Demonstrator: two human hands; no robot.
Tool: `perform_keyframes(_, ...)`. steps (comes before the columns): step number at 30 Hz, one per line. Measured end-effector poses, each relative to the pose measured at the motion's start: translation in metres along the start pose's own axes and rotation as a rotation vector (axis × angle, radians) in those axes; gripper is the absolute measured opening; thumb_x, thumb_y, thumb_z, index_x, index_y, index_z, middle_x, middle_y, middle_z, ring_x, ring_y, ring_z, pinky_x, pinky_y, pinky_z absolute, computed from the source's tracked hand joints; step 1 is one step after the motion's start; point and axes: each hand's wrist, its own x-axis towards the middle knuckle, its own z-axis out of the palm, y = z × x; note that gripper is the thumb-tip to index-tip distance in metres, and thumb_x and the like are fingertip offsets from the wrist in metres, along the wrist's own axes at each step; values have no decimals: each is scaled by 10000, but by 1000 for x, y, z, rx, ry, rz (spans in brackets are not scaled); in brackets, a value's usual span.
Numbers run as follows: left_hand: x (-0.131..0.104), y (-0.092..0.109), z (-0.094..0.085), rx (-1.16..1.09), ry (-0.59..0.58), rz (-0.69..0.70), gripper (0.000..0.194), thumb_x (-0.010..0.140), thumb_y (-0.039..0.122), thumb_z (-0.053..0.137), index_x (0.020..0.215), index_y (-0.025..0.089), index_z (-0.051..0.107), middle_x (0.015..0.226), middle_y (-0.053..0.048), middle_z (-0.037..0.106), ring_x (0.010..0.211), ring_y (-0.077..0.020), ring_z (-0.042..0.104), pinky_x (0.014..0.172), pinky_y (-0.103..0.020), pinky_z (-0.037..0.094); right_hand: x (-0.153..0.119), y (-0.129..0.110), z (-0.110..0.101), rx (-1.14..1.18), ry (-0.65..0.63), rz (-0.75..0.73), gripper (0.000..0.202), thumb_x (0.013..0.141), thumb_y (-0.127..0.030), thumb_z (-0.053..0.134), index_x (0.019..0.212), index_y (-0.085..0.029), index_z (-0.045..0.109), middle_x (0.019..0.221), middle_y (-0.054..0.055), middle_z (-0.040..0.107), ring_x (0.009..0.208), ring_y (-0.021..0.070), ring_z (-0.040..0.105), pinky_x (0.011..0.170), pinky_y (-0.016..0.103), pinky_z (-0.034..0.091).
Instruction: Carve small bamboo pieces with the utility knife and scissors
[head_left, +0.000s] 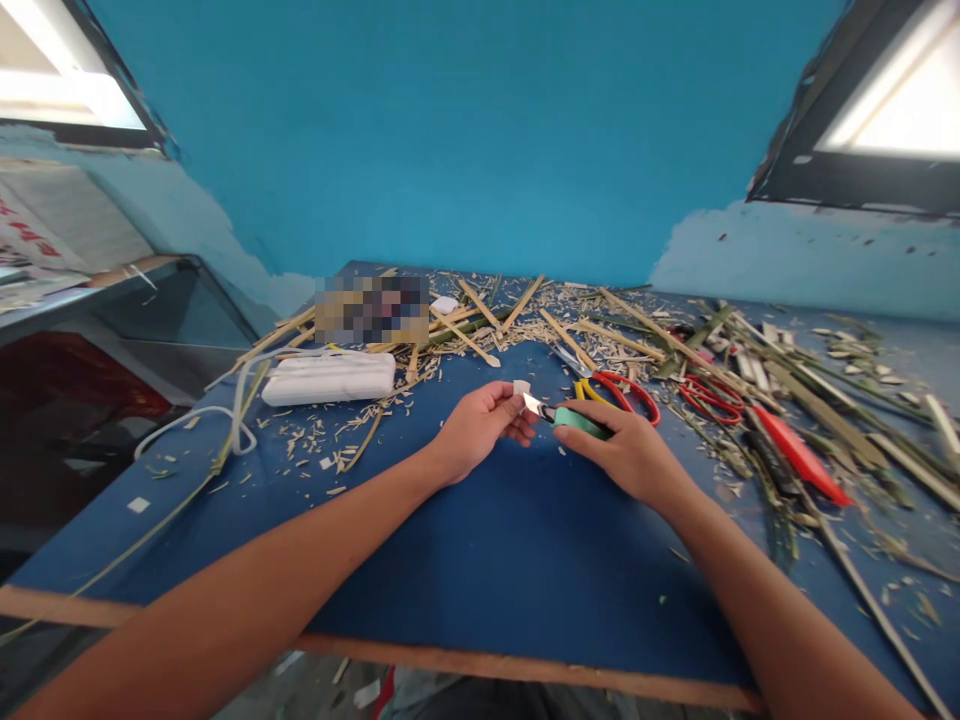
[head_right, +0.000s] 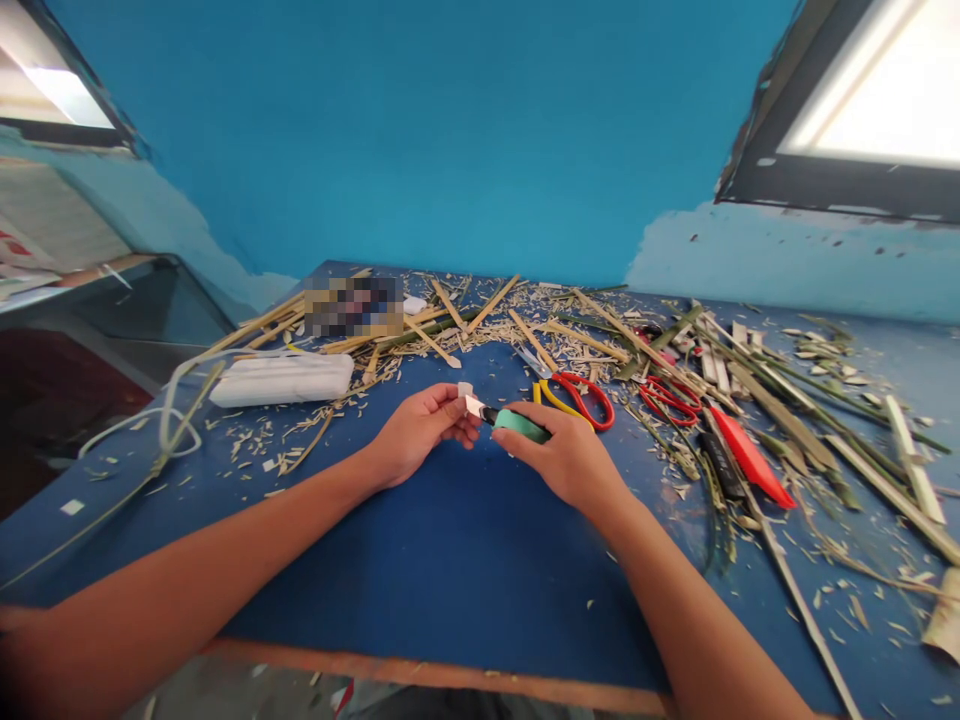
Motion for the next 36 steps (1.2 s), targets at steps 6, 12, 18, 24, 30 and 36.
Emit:
perform_keyframes(6,-2,3,-3,181,-42,30,210,843,340,489,775,142,495,633,31,500,521,-68,487,496,-198,418,-1,-1,1,-43,20,37,457,734,-554,562,1059,-249,665,941,24,704,817,215,638,659,283,495)
perform_keyframes(12,-2,5,-4,318,-63,61,243,864,352,447,729,151,464,607,45,459,506,-53,432,489,-179,357,-2,-2,3,-78,74,30,410,735,-538,565,1024,-268,674,909,10,707,811,210,643,700,297,487)
perform_keyframes(18,-4,5,-3,411,-79,64,249,869,358,424,733,153,466,637,35,475,532,-61,444,508,-187,362,0,-2,6,-113,105,28,411,727,-542,566,1016,-273,679,906,21,710,803,216,645,690,309,478)
perform_keyframes(24,-2,2,-4,413,-91,77,232,860,360,423,751,159,464,660,28,484,541,-67,461,516,-199,379,3,-4,7,-115,104,33,423,729,-549,562,1029,-272,672,923,31,706,805,223,641,687,325,476)
perform_keyframes(30,-4,4,-4,293,-142,39,24,789,168,408,809,176,400,618,43,470,526,-75,470,510,-208,385,2,-5,5,-43,31,-24,424,738,-531,570,1060,-269,652,1013,31,687,896,240,628,773,350,478)
perform_keyframes(36,-9,5,-6,410,-181,34,79,753,163,434,808,188,383,566,77,364,466,-58,350,458,-191,280,-4,-9,3,-30,-23,-80,381,744,-490,582,1047,-270,650,1047,24,669,934,239,613,800,335,472)
